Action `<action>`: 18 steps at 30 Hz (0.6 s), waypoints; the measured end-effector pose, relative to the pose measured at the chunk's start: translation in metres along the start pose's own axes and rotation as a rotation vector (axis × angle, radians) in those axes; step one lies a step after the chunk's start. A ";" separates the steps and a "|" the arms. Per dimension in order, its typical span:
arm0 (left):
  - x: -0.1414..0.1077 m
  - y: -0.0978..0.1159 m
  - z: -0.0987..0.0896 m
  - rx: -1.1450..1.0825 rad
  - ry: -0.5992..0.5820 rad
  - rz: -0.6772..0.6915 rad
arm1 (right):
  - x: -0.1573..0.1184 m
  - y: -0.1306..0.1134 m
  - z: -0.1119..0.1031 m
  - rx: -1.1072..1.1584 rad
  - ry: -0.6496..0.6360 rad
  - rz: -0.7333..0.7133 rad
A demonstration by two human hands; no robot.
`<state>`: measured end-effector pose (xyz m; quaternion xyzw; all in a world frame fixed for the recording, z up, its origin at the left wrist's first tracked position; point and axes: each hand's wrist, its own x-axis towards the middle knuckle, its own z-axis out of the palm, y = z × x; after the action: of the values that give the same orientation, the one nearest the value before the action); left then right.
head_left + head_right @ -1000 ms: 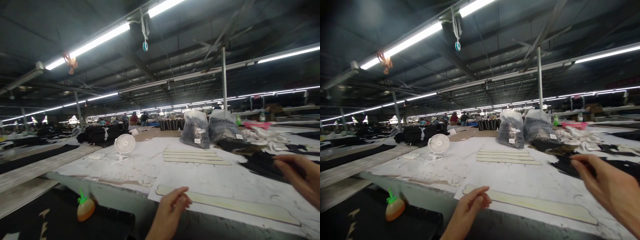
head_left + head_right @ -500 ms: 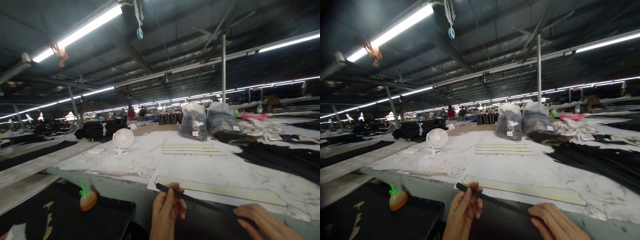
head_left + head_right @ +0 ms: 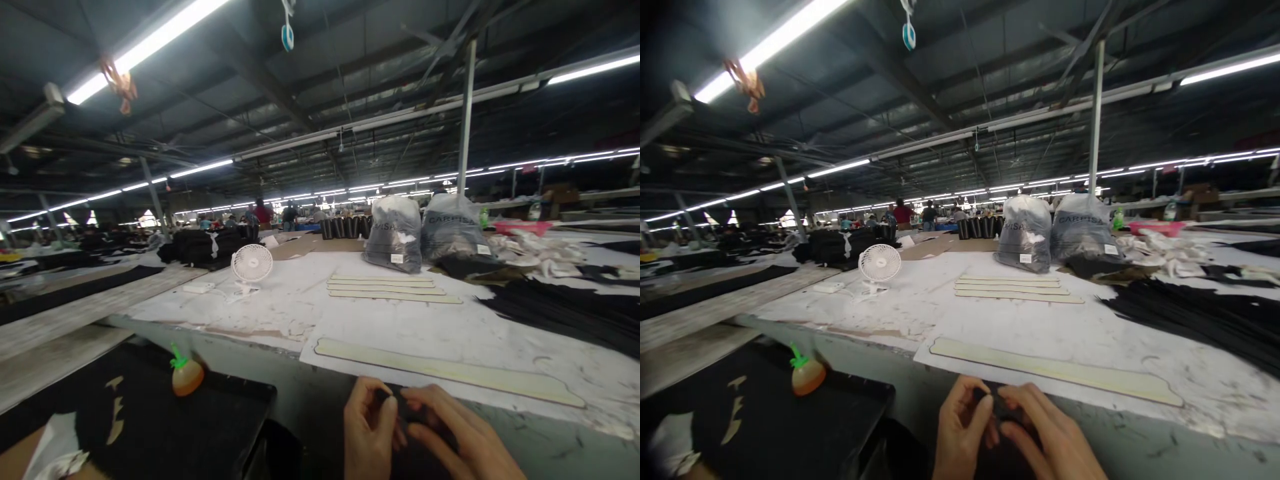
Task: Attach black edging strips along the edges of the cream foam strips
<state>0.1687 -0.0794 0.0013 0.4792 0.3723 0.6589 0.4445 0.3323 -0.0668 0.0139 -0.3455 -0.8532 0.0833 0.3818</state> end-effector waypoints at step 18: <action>0.047 0.012 -0.116 0.962 0.382 0.509 | 0.138 -0.019 0.062 -0.128 -0.243 0.036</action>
<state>0.0476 -0.0462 -0.0044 0.5744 0.5769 0.5764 -0.0709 0.2132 0.0166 0.0608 -0.3717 -0.8904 0.0765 0.2513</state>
